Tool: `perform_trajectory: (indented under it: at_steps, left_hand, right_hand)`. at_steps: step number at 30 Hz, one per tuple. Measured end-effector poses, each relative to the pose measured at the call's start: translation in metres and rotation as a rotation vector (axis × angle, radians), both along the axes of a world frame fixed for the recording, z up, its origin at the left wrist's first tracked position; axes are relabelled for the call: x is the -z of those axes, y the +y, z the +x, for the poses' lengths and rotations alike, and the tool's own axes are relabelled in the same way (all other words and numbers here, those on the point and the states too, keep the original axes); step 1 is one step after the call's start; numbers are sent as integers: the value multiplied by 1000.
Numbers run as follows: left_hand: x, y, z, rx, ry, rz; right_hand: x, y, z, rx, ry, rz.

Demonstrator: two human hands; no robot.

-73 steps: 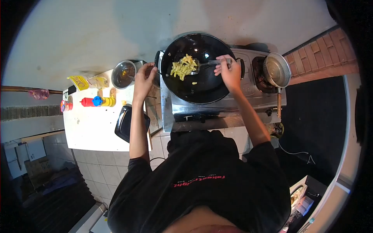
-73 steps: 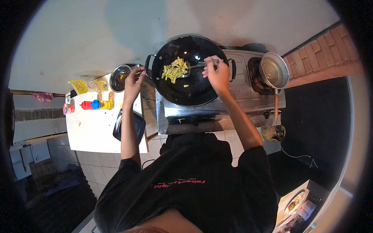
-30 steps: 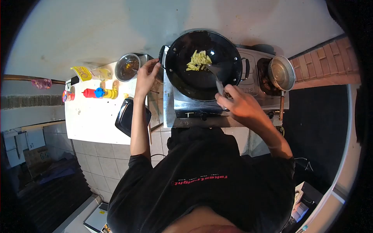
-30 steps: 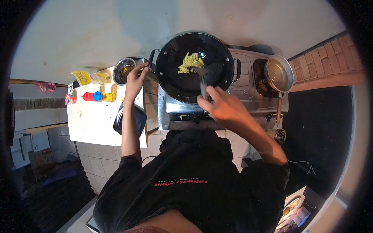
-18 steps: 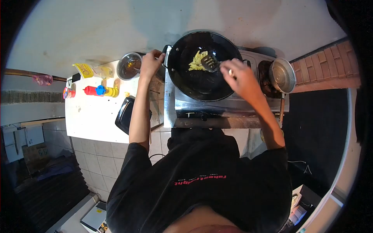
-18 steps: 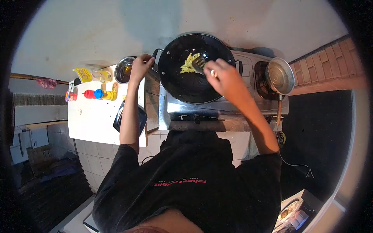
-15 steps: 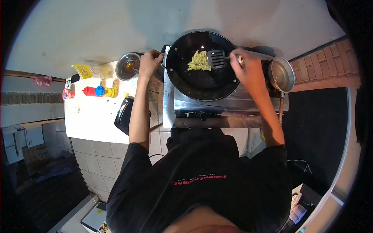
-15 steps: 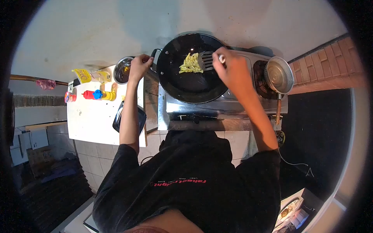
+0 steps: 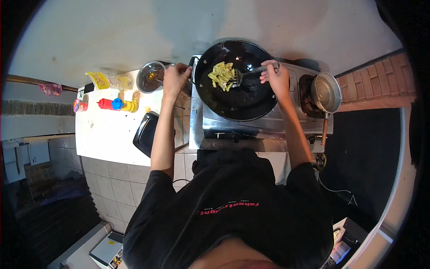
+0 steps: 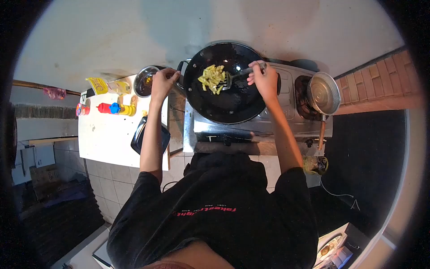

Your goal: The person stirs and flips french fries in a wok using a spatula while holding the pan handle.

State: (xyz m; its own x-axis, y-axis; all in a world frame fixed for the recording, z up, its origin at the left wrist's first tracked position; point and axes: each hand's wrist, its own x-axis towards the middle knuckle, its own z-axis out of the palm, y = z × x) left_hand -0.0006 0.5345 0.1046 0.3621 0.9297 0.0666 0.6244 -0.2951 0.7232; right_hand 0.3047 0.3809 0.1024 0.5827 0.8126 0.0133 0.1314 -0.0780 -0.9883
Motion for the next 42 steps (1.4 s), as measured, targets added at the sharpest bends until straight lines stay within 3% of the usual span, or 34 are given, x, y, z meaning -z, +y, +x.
perform_trajectory:
  at_steps: [3, 7, 9, 11, 13, 18, 23, 26, 31, 36, 39, 42]
  left_hand:
    - [-1, -1, -3, 13, -37, -10]
    - [5, 0, -5, 25, -107, -24]
    - [2, -2, -4, 8, -84, -28]
    - [2, -2, -3, 6, -86, -18]
    - [3, -1, -3, 0, -85, -8]
    - [6, 0, -4, -4, -95, -6]
    - [0, -2, -3, 0, -78, -44]
    - [-2, -3, -2, -5, -65, -35]
    - [3, -2, -3, 7, -62, -13]
    - [-2, -2, 0, -12, -58, -38]
    - [0, -3, 0, -16, -79, -40]
    - [3, -2, -2, -12, -85, -65]
  right_hand:
    - [2, -10, -11, -26, 80, 67]
    - [-45, -33, -49, -91, -196, 65]
    - [-59, -43, -57, -242, -732, 282]
    - [-62, -52, -61, -317, -751, 254]
    - [-70, -57, -62, -385, -1002, 343]
    - [-86, -70, -59, -386, -882, 238]
    - [-59, -63, -54, -296, -498, 127]
    - [-44, -52, -48, -211, -614, 242]
    - [-83, -29, -20, -312, -776, 262]
    - [-111, 4, -7, -715, -1021, 153]
    - [-103, 15, -12, -833, -1071, 245]
    - [-98, 8, -14, -965, -1014, 156]
